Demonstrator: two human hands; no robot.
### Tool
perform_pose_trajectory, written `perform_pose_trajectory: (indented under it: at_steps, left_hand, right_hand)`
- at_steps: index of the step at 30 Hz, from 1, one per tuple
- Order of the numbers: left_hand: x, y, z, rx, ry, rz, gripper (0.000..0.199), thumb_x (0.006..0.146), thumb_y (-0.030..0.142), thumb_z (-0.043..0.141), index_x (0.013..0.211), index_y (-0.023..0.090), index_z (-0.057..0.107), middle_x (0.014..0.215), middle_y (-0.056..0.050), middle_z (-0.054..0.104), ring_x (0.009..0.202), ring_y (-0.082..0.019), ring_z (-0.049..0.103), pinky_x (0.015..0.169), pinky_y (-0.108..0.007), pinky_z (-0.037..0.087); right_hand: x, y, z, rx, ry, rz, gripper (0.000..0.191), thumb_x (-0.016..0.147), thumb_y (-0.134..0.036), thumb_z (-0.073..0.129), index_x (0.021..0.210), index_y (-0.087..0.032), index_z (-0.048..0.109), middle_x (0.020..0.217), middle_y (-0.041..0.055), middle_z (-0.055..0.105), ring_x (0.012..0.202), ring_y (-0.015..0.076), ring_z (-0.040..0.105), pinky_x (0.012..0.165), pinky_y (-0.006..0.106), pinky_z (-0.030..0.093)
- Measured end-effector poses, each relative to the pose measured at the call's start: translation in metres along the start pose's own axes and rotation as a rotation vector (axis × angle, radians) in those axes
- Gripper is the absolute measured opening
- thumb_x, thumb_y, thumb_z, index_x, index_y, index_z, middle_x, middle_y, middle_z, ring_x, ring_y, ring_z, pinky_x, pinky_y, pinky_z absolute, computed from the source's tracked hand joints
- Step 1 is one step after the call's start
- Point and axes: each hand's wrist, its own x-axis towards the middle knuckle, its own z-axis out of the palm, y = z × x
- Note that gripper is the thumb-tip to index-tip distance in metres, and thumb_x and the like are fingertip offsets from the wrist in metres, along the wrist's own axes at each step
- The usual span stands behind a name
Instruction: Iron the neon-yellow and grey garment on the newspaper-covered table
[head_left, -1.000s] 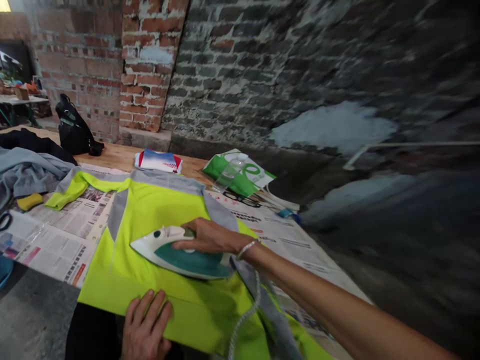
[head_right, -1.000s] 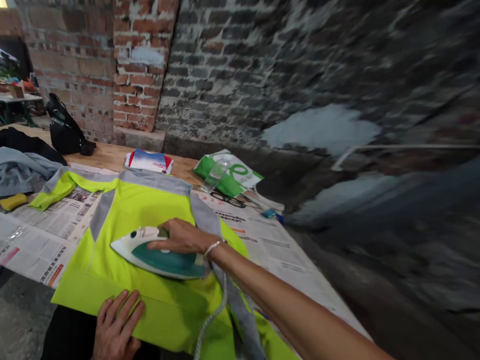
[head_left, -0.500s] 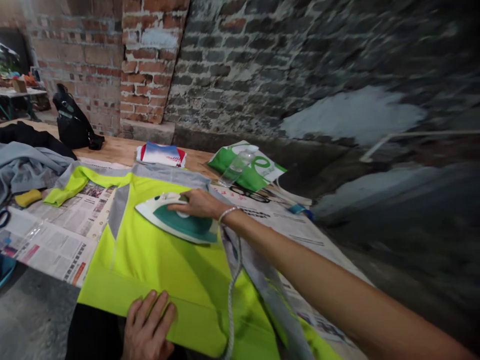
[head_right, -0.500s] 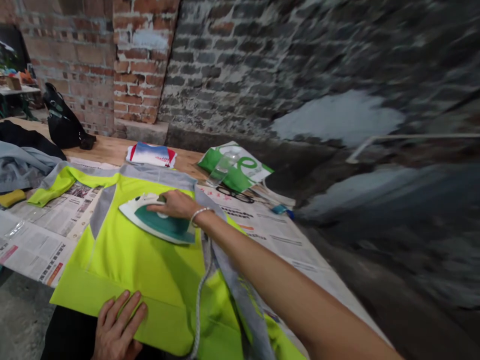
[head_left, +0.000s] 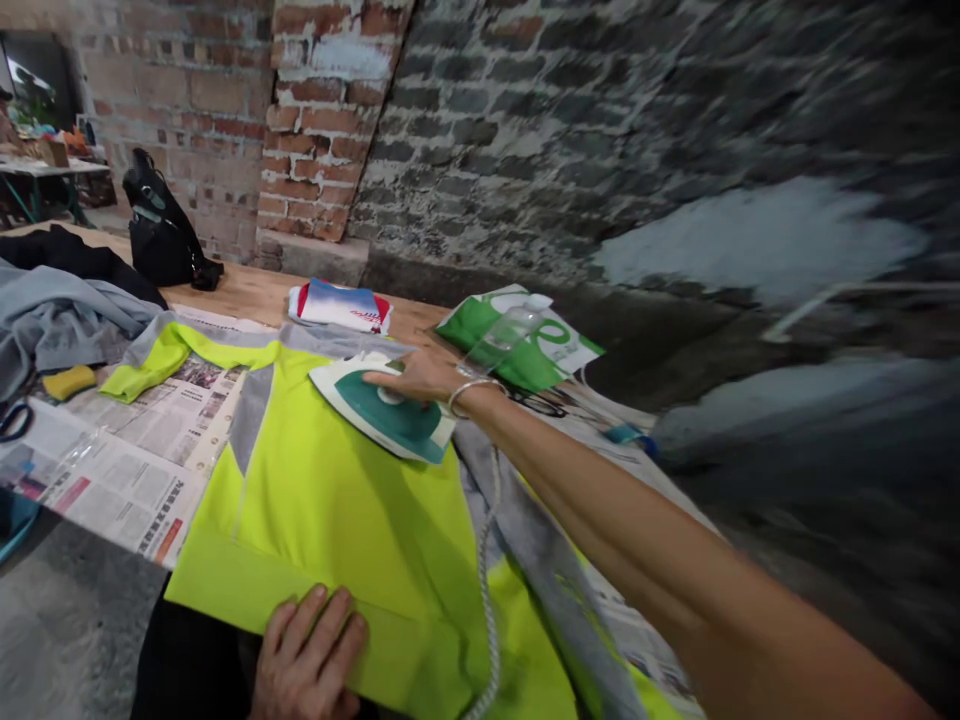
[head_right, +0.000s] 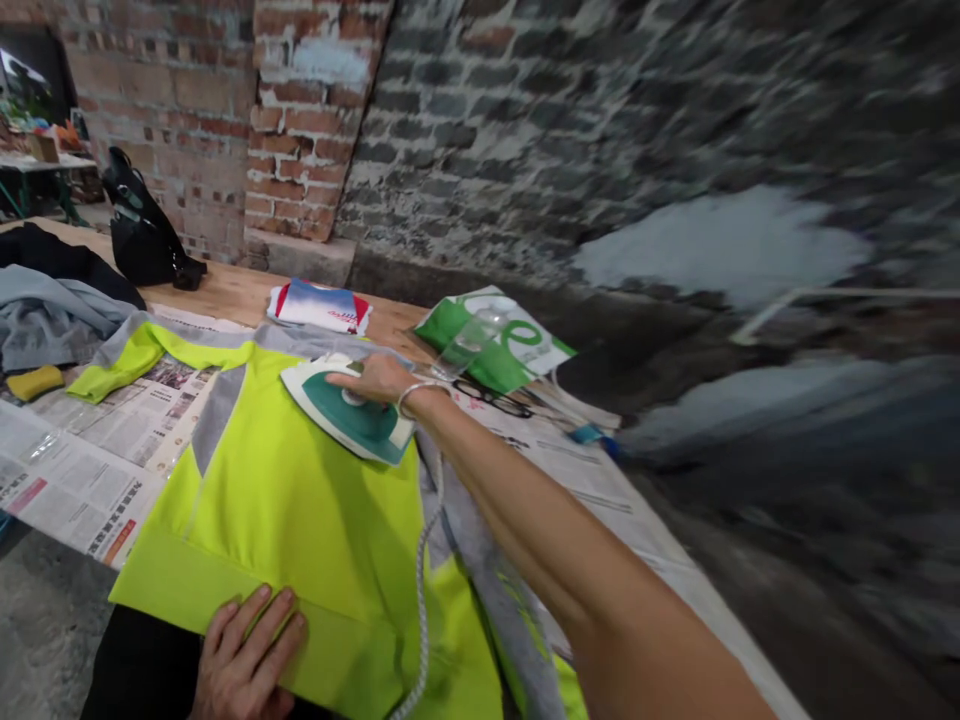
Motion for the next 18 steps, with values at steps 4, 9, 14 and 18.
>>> perform_pose_trajectory:
  at_steps: [4, 9, 14, 18]
  left_hand:
    - [-0.003, 0.001, 0.002, 0.018, -0.009, -0.025, 0.039, 0.084, 0.017, 0.051, 0.117, 0.024, 0.072, 0.128, 0.002, 0.071, 0.143, -0.013, 0.042, 0.124, -0.030, 0.020]
    - [-0.003, 0.002, 0.000, 0.037, 0.005, -0.030, 0.045, 0.080, 0.012, 0.049, 0.119, 0.024, 0.070, 0.126, 0.003, 0.072, 0.138, -0.012, 0.047, 0.124, -0.029, 0.020]
    - [-0.002, 0.001, -0.003, 0.076, -0.002, -0.004, 0.047, 0.079, 0.012, 0.051, 0.121, 0.025, 0.069, 0.128, 0.003, 0.071, 0.139, -0.013, 0.046, 0.123, -0.030, 0.022]
    - [-0.002, 0.001, -0.002, 0.081, 0.001, 0.014, 0.046, 0.079, 0.014, 0.052, 0.120, 0.025, 0.069, 0.131, 0.004, 0.069, 0.140, -0.013, 0.046, 0.123, -0.030, 0.022]
  right_hand:
    - [-0.056, -0.002, 0.011, 0.008, -0.102, -0.221, 0.064, 0.073, -0.083, 0.062, 0.079, -0.019, 0.068, 0.075, 0.0045, 0.070, 0.069, 0.0177, 0.062, 0.055, 0.025, 0.042]
    - [-0.120, -0.004, 0.026, 0.036, -0.233, -0.466, 0.066, 0.074, -0.083, 0.059, 0.082, -0.018, 0.069, 0.077, 0.0034, 0.071, 0.072, 0.0192, 0.063, 0.057, 0.025, 0.040]
    - [-0.148, -0.001, 0.029, -0.021, -0.263, -0.541, 0.056, 0.079, -0.074, 0.062, 0.083, -0.018, 0.069, 0.076, 0.0036, 0.072, 0.071, 0.0198, 0.065, 0.060, 0.025, 0.040]
    - [-0.142, 0.005, 0.031, -0.051, -0.215, -0.518, 0.053, 0.080, -0.072, 0.062, 0.087, -0.020, 0.070, 0.083, 0.0054, 0.075, 0.076, 0.0218, 0.067, 0.062, 0.026, 0.041]
